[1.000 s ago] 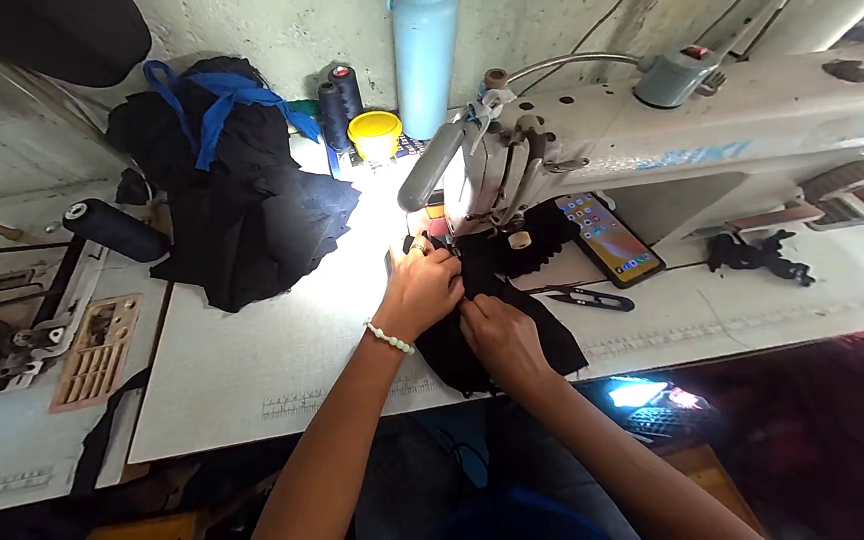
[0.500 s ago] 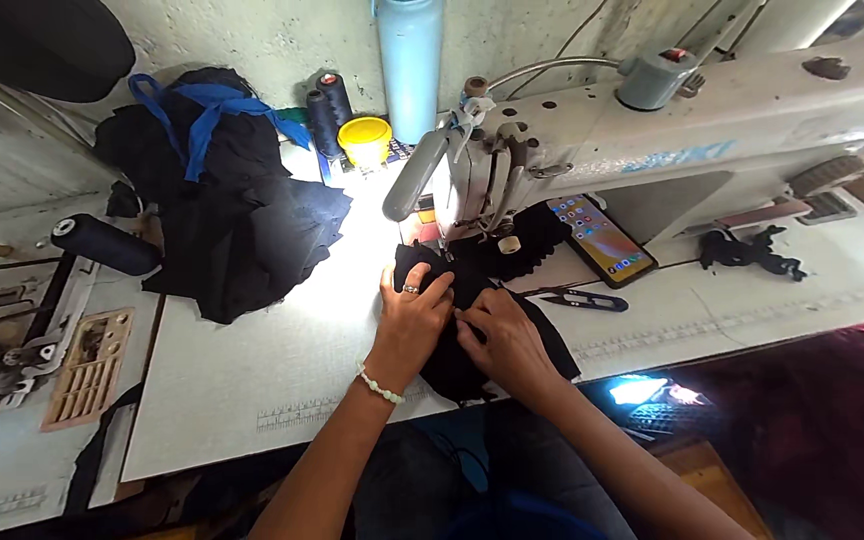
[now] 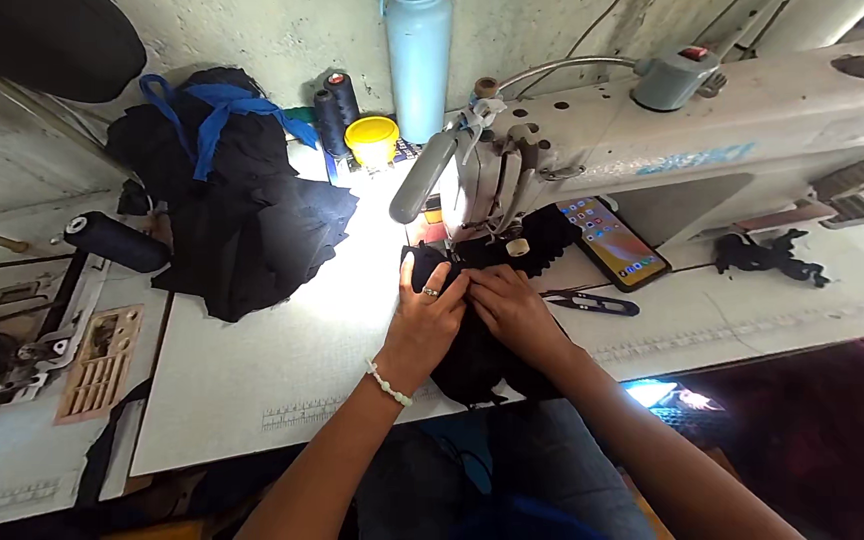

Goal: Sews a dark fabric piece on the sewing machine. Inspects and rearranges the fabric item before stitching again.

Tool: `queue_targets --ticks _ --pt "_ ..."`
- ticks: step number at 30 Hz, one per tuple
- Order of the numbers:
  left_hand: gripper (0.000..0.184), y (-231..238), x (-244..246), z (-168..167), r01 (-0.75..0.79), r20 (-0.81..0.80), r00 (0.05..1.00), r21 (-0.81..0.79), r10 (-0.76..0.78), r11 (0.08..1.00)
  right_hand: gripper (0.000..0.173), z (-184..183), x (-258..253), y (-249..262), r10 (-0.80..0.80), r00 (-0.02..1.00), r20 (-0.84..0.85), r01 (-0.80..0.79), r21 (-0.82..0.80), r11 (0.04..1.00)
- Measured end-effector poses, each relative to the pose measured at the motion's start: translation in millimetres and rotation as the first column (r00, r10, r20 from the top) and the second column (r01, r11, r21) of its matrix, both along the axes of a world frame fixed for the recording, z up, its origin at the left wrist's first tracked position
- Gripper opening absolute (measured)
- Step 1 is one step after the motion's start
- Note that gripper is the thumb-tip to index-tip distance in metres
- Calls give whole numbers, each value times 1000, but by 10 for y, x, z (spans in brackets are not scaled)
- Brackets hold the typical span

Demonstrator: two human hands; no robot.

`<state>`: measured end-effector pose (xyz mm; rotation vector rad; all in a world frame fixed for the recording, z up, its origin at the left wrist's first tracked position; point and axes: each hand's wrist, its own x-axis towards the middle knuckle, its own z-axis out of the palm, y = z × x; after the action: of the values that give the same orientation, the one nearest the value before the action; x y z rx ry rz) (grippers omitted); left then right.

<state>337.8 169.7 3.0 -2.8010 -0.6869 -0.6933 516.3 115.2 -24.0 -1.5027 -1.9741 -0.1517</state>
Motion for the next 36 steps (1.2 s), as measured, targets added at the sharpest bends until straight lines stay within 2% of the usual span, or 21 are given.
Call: queue_targets --ticks 3,6,9,12,17,26,36 --pt "12 33 8 -14 0 8 1000 -52 1 999 25 9 2 -18 -17 998 53 15 35 999" --pt "13 5 7 -32 -47 14 999 -15 47 999 26 8 2 -18 -21 995 96 16 52 998" --pt "23 2 45 -30 -81 15 997 9 81 997 22 10 11 -19 -17 995 99 13 45 999" --pt "17 34 66 -34 -63 -3 998 0 63 998 25 -1 9 -24 -15 994 107 11 38 999" --pt "21 68 57 -17 -30 -49 998 -42 28 999 23 1 -7 -24 -33 989 145 23 67 997" --pt "27 -39 54 -25 -131 -74 989 -80 125 988 25 18 -23 -24 -58 986 159 48 67 997" --pt "33 238 113 -37 -135 -45 991 -187 129 973 22 32 175 270 -14 991 130 8 51 999"
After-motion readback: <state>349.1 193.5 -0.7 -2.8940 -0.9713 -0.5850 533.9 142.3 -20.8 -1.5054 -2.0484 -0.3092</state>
